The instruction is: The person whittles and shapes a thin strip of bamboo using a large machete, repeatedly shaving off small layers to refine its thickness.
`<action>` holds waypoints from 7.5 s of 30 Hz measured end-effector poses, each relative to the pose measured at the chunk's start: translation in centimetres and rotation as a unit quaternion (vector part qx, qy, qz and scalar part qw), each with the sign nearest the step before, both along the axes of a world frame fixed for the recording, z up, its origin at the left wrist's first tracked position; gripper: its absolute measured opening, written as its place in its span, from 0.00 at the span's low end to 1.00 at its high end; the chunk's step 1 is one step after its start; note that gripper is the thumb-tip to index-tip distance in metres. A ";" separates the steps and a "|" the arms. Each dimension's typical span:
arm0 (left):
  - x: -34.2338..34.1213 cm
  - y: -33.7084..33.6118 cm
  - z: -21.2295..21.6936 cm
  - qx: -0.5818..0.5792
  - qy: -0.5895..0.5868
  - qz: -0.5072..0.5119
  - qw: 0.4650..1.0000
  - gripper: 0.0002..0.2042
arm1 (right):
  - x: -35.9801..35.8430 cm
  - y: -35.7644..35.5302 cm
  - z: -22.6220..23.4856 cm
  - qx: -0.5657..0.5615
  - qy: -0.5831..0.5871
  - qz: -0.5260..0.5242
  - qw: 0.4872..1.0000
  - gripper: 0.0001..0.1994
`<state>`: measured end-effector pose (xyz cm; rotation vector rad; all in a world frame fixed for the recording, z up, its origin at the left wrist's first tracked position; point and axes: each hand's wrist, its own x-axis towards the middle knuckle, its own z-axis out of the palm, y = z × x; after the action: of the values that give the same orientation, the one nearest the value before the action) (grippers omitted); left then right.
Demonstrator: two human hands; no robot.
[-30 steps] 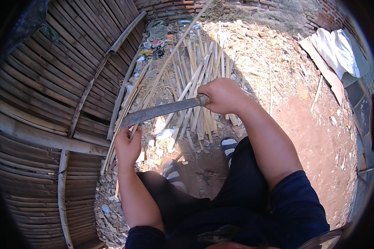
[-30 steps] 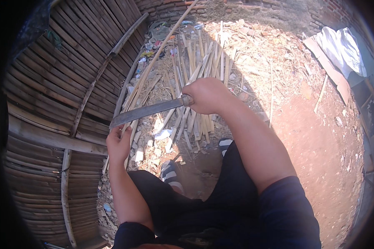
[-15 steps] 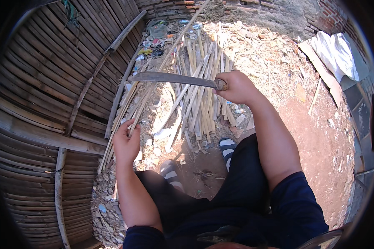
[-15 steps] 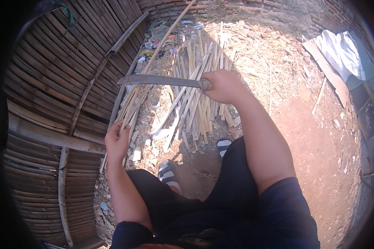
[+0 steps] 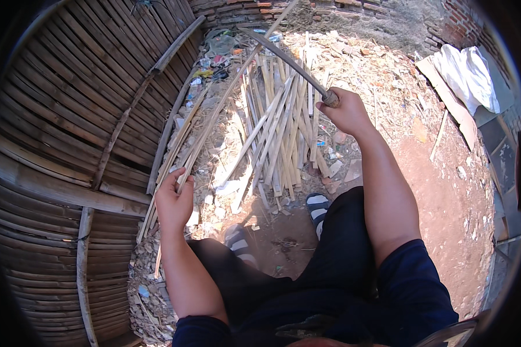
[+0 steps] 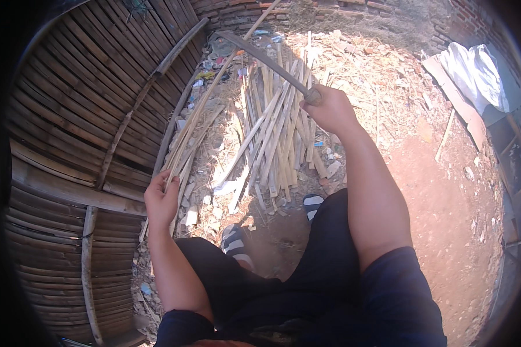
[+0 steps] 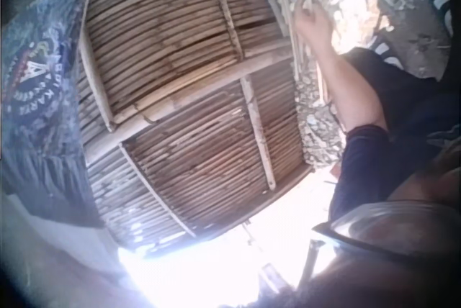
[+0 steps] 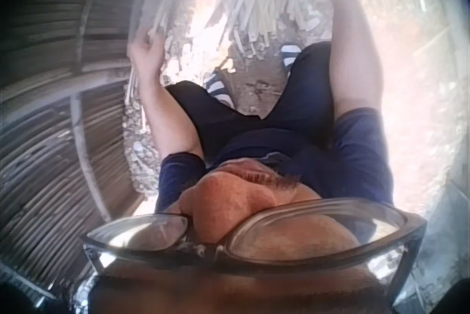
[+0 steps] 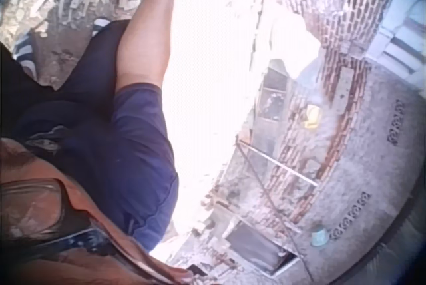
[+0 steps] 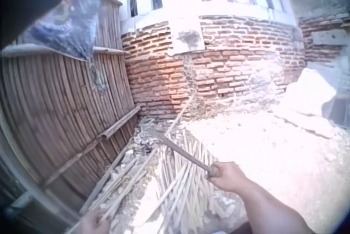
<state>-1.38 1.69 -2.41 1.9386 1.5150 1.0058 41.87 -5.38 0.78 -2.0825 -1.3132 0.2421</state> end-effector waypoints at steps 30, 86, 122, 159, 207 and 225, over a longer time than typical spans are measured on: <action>0.5 -1.2 1.5 -0.016 0.029 0.015 0.999 0.18 | -5.8 0.5 1.6 -0.053 -0.104 0.234 0.965 0.17; 0.4 -0.2 0.2 -0.029 0.023 0.001 0.999 0.17 | -5.8 0.2 1.0 -0.039 -0.139 0.257 0.956 0.14; 0.9 -0.7 0.8 -0.036 0.040 0.008 0.999 0.18 | -5.8 0.6 0.6 -0.027 -0.146 0.253 0.956 0.12; 0.8 -0.4 0.2 -0.051 0.008 -0.004 0.999 0.18 | -5.4 0.7 0.0 -0.027 -0.139 0.259 0.955 0.16; 0.5 -0.4 0.3 0.018 0.054 -0.007 0.998 0.19 | -1.2 0.3 0.2 -0.015 -0.002 0.047 0.999 0.19; -0.1 0.2 0.0 0.049 -0.004 0.020 0.999 0.18 | -0.6 -0.1 -0.2 0.028 0.025 0.040 0.998 0.18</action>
<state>-1.48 1.86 -2.40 1.9755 1.5314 1.1241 41.28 -5.46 0.56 -1.9665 -1.3600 0.2877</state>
